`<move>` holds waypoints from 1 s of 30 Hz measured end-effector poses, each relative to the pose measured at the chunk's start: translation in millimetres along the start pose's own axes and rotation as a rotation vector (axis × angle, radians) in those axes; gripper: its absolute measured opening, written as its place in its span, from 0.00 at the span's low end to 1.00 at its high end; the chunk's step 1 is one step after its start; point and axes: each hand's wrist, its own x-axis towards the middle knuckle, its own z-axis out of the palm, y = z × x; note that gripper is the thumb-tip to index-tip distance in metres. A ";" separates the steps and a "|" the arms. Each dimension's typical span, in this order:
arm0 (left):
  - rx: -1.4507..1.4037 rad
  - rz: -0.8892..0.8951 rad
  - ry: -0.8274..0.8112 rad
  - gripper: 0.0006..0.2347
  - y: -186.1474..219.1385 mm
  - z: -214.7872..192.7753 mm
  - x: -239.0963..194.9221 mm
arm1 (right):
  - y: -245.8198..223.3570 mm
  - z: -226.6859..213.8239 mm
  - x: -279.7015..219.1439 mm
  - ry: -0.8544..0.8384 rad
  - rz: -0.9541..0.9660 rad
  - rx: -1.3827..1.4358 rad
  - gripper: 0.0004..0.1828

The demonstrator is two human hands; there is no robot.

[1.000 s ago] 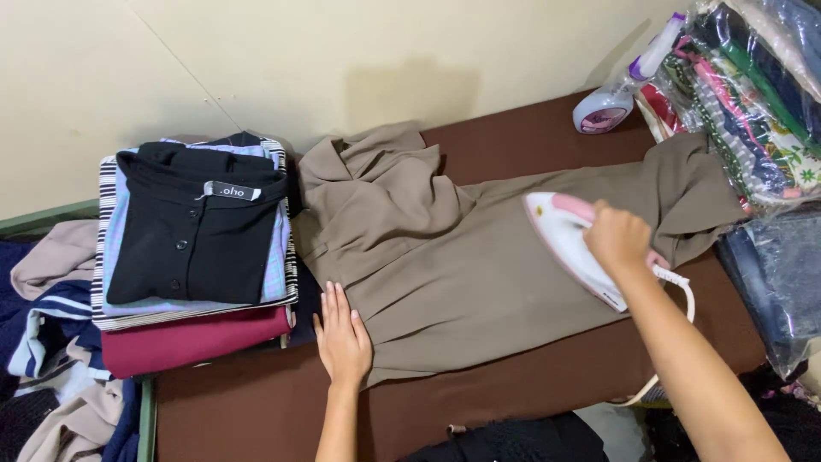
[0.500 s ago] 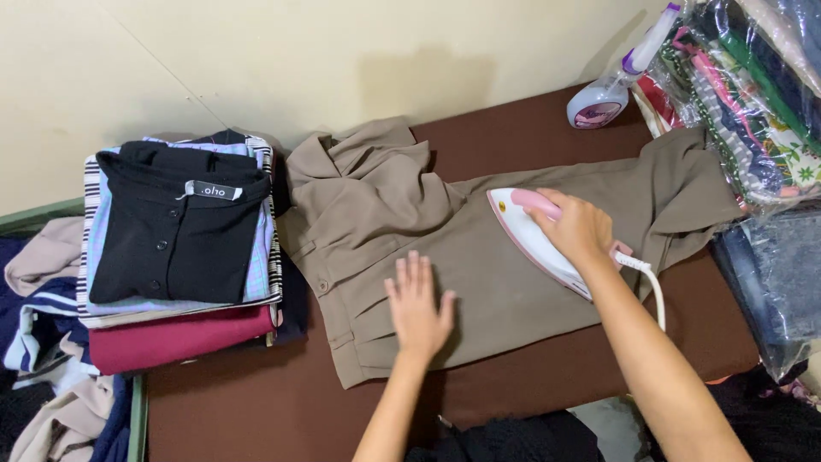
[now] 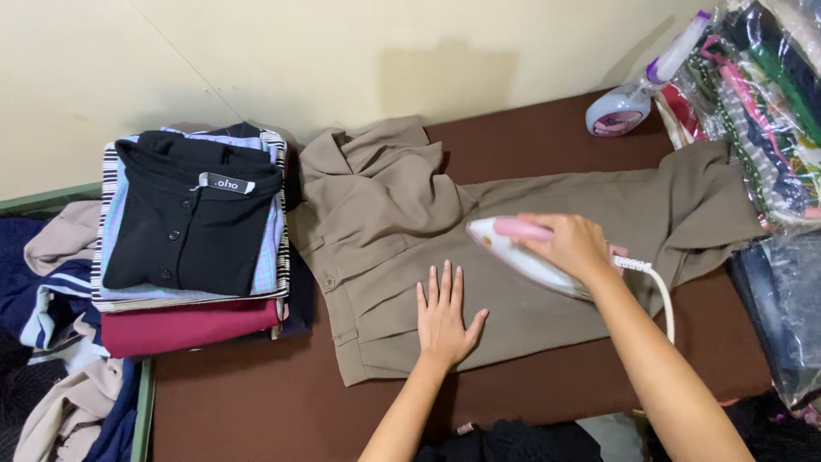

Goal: Ironing a pair of tan trousers on a flat surface using a hand iron and spray bottle.

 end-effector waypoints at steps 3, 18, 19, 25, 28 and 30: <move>-0.016 -0.008 -0.007 0.38 -0.5 1.0 0.3 | -3.7 -4.2 9.0 -0.066 -0.006 -0.009 0.28; 0.215 -0.313 0.096 0.31 -82.5 -51.5 -28.8 | -69.7 22.6 -1.9 -0.139 -0.385 0.121 0.23; 0.213 -0.309 0.099 0.31 -90.9 -47.0 -33.0 | -85.0 25.3 -2.5 -0.135 -0.384 0.119 0.23; 0.125 -0.357 0.253 0.23 -113.6 -44.7 -53.9 | -130.5 40.2 -4.2 -0.244 -0.510 0.082 0.25; 0.127 -0.371 0.246 0.22 -114.5 -47.2 -55.5 | -109.0 40.3 1.8 -0.219 -0.559 0.066 0.25; 0.101 -0.354 0.267 0.22 -114.9 -46.4 -56.4 | -82.6 33.5 7.1 -0.157 -0.538 0.117 0.24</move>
